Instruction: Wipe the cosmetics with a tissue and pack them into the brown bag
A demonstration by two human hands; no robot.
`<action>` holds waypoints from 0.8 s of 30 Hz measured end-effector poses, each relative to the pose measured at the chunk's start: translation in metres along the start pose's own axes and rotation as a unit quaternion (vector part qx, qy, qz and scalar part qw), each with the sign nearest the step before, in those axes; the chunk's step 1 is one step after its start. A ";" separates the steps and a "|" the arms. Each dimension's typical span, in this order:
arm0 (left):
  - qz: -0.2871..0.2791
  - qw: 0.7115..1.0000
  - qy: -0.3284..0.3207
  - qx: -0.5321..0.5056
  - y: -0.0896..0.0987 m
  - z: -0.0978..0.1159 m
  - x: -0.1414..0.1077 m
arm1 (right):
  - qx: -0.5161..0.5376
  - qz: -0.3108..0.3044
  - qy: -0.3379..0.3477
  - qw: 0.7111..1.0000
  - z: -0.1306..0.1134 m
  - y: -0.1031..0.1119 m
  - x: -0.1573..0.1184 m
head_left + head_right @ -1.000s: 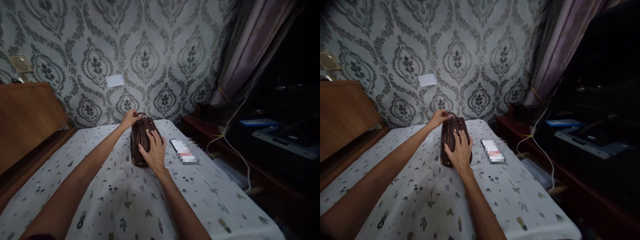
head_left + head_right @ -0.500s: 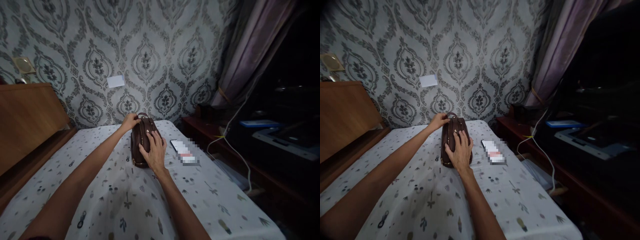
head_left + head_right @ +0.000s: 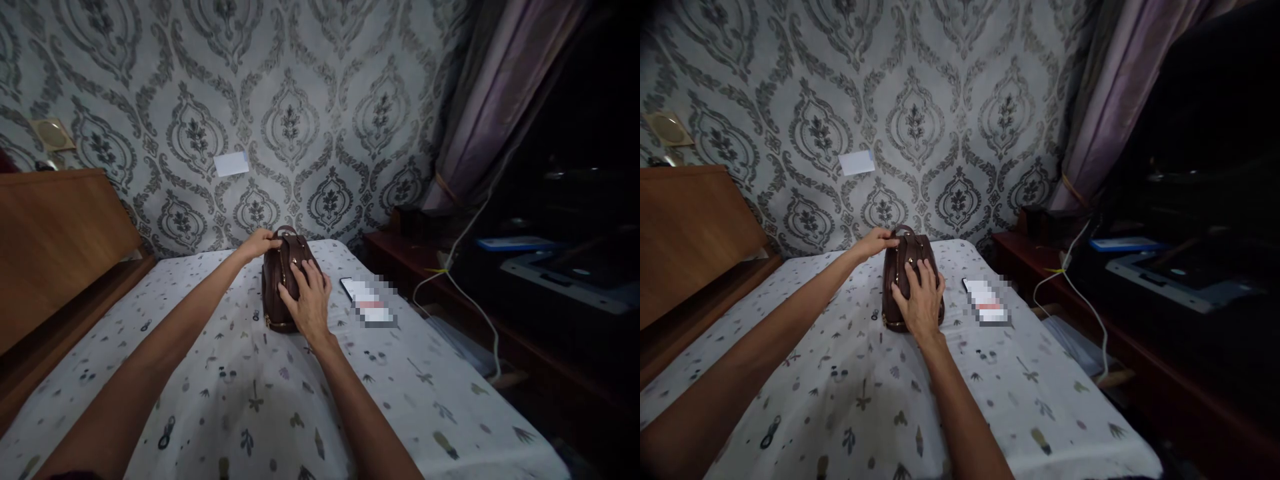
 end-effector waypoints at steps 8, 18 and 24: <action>0.027 0.994 -0.072 0.072 -0.013 0.038 0.010 | 0.015 -0.002 -0.004 1.000 0.001 0.000 0.000; 0.124 0.967 -0.079 0.208 0.005 0.060 -0.005 | 0.001 0.014 0.000 1.000 0.000 0.002 0.000; 0.129 0.970 -0.060 0.199 0.014 0.057 -0.003 | -0.001 0.014 0.004 1.000 0.001 0.002 0.000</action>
Point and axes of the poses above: each hand's wrist, its own x-axis towards the middle knuckle, its own y-axis out of the back of the hand, z = x × y, the point moved 5 cm from there along x, towards the middle knuckle, and after that the axes turned 7 degrees about y, right-handed, at the moved point
